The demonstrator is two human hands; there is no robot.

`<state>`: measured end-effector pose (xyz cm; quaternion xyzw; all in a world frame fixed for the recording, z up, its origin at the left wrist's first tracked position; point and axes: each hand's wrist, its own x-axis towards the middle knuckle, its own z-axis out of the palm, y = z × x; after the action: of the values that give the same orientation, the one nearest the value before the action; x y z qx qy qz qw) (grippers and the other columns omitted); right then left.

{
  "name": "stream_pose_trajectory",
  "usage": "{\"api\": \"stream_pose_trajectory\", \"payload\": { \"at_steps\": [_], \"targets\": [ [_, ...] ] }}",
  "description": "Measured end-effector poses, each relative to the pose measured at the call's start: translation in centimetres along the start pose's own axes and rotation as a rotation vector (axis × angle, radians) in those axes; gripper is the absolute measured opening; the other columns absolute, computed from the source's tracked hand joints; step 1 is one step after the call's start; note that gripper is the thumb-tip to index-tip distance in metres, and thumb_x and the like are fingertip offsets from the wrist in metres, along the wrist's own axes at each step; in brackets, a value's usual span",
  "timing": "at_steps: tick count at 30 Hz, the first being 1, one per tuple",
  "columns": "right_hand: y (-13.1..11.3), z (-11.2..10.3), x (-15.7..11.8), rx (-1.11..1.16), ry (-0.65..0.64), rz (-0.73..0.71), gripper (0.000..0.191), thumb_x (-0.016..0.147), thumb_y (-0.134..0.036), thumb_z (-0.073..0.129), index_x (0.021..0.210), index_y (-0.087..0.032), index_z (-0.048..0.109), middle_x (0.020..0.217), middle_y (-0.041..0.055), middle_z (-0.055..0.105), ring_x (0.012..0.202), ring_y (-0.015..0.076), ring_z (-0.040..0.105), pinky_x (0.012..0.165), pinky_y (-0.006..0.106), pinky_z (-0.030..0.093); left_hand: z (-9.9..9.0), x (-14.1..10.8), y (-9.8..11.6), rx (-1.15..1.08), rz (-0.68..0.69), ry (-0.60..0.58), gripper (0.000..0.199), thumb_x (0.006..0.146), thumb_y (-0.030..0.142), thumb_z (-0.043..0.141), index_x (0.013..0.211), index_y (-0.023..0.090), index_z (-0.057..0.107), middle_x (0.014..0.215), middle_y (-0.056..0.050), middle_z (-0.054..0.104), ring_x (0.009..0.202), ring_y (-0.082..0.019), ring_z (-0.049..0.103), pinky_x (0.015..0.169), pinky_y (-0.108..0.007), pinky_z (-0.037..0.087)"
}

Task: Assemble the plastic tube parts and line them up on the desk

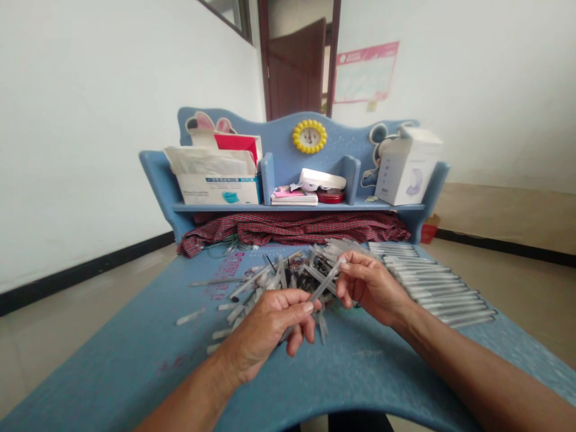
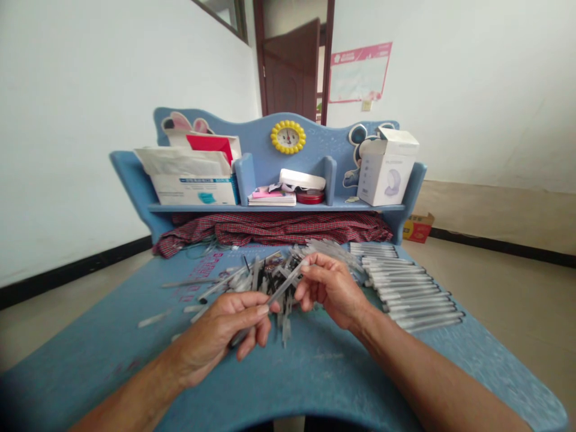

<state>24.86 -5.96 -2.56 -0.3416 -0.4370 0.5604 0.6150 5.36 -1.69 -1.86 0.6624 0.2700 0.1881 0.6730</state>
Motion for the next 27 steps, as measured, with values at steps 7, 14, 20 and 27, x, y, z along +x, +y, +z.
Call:
{"api": "stream_pose_trajectory", "payload": {
  "at_steps": [7,14,20,27],
  "targets": [
    [-0.3,-0.6,0.1,-0.199,-0.044,0.041,0.020,0.073,-0.030,0.062,0.080,-0.017,0.049,0.055,0.0012,0.067,0.035,0.0100,0.054,0.038,0.018,0.041,0.0,-0.2,0.2,0.048,-0.018,-0.017,0.025,0.081,0.035,0.051,0.082,0.011,0.059,0.057,-0.001,0.061,0.034,-0.003,0.038,0.038,-0.017,0.022],
    [-2.1,-2.9,0.0,-0.488,-0.232,0.141,0.022,0.071,-0.031,0.067,0.073,-0.012,0.057,0.054,0.0002,0.065,0.039,0.0081,0.055,0.039,0.017,0.043,0.0,-0.1,0.1,0.119,-0.109,-0.081,0.029,0.081,0.039,0.049,0.082,0.012,0.060,0.049,0.002,0.054,0.034,-0.003,0.029,0.037,-0.018,0.015],
    [-2.0,-3.0,-0.2,-0.501,-0.245,0.145,0.025,0.071,-0.034,0.068,0.075,-0.011,0.062,0.054,-0.0001,0.064,0.039,0.0075,0.055,0.039,0.017,0.044,0.1,-0.2,-0.2,0.093,-0.129,-0.067,0.029,0.078,0.040,0.052,0.081,0.012,0.060,0.048,0.004,0.047,0.039,-0.005,0.025,0.039,-0.019,0.014],
    [-1.0,-2.7,-0.1,-0.386,-0.198,0.092,0.023,0.071,-0.033,0.068,0.074,-0.011,0.063,0.053,-0.0001,0.064,0.038,0.0078,0.054,0.039,0.018,0.044,0.5,-0.3,0.0,0.076,-0.073,-0.002,0.027,0.076,0.039,0.053,0.077,0.012,0.059,0.046,0.005,0.042,0.040,-0.005,0.027,0.040,-0.020,0.015]
  ]
}}
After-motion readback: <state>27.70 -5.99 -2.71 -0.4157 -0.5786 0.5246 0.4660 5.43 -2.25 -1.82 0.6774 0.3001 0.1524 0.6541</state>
